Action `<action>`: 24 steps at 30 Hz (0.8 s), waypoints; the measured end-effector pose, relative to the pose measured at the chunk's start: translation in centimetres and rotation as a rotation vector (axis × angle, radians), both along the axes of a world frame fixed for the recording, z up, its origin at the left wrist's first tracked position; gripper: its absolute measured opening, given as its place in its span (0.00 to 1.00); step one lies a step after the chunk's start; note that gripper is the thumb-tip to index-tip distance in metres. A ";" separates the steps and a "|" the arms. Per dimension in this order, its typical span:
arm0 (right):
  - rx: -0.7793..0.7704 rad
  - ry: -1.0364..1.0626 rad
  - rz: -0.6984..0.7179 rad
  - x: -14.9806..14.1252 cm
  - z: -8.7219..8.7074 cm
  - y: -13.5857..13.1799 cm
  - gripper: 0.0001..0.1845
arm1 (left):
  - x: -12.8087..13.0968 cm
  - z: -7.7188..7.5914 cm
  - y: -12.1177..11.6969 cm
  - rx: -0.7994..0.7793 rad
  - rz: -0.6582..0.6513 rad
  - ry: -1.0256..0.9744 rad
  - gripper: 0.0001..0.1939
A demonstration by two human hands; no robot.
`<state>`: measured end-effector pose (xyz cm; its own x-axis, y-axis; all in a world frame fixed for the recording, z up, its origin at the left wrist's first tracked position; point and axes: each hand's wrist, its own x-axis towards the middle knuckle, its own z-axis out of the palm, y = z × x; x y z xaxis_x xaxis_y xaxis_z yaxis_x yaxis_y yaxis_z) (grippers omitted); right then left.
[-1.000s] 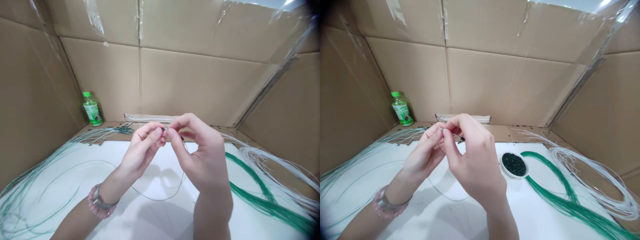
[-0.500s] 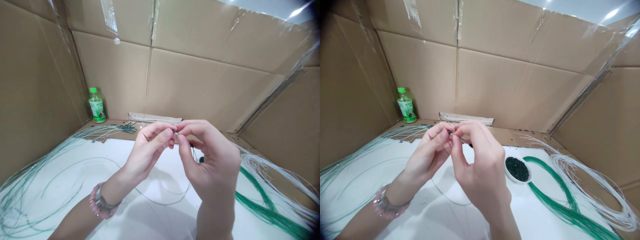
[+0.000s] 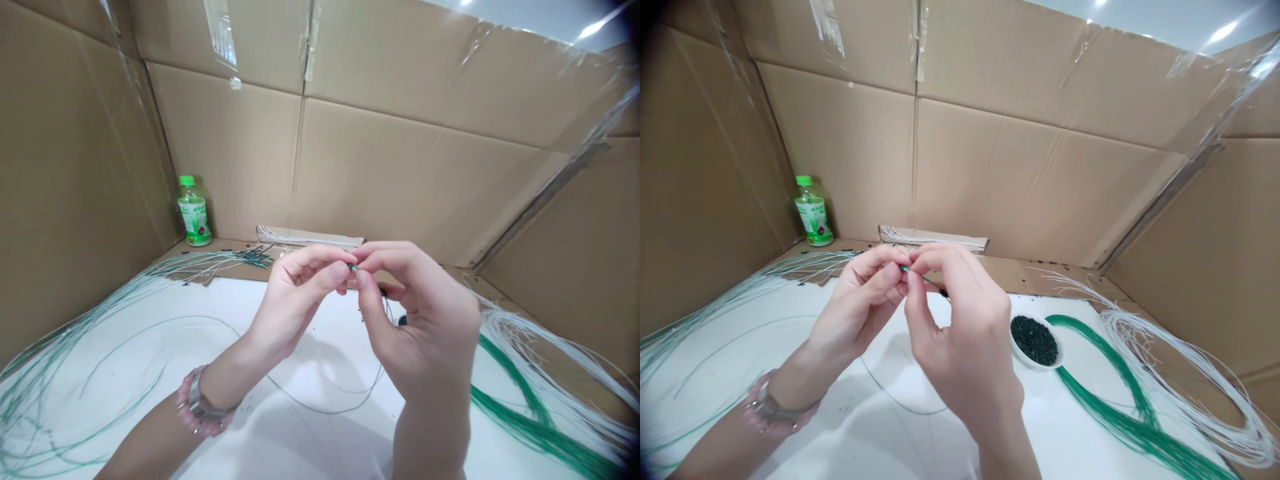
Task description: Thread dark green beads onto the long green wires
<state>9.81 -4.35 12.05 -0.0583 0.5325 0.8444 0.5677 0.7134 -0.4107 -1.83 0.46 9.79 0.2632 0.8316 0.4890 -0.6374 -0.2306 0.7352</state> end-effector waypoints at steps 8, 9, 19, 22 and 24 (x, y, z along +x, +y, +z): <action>-0.019 0.040 0.034 0.2 -0.2 0.0 0.09 | 0.0 -0.1 0.0 -0.010 -0.065 -0.038 0.03; -0.026 0.054 0.037 0.2 -0.2 0.0 0.09 | 0.0 -0.1 0.0 -0.013 -0.068 -0.039 0.03; -0.042 0.119 -0.014 1.4 0.4 -0.6 0.10 | 0.1 -0.6 0.5 0.005 -0.098 -0.020 0.02; -0.022 0.126 -0.035 1.6 0.3 -0.5 0.09 | -0.1 -0.5 0.4 0.015 -0.110 -0.029 0.01; 0.004 0.145 -0.054 1.5 0.1 -0.3 0.08 | -0.3 -0.4 0.3 0.023 -0.115 -0.044 0.01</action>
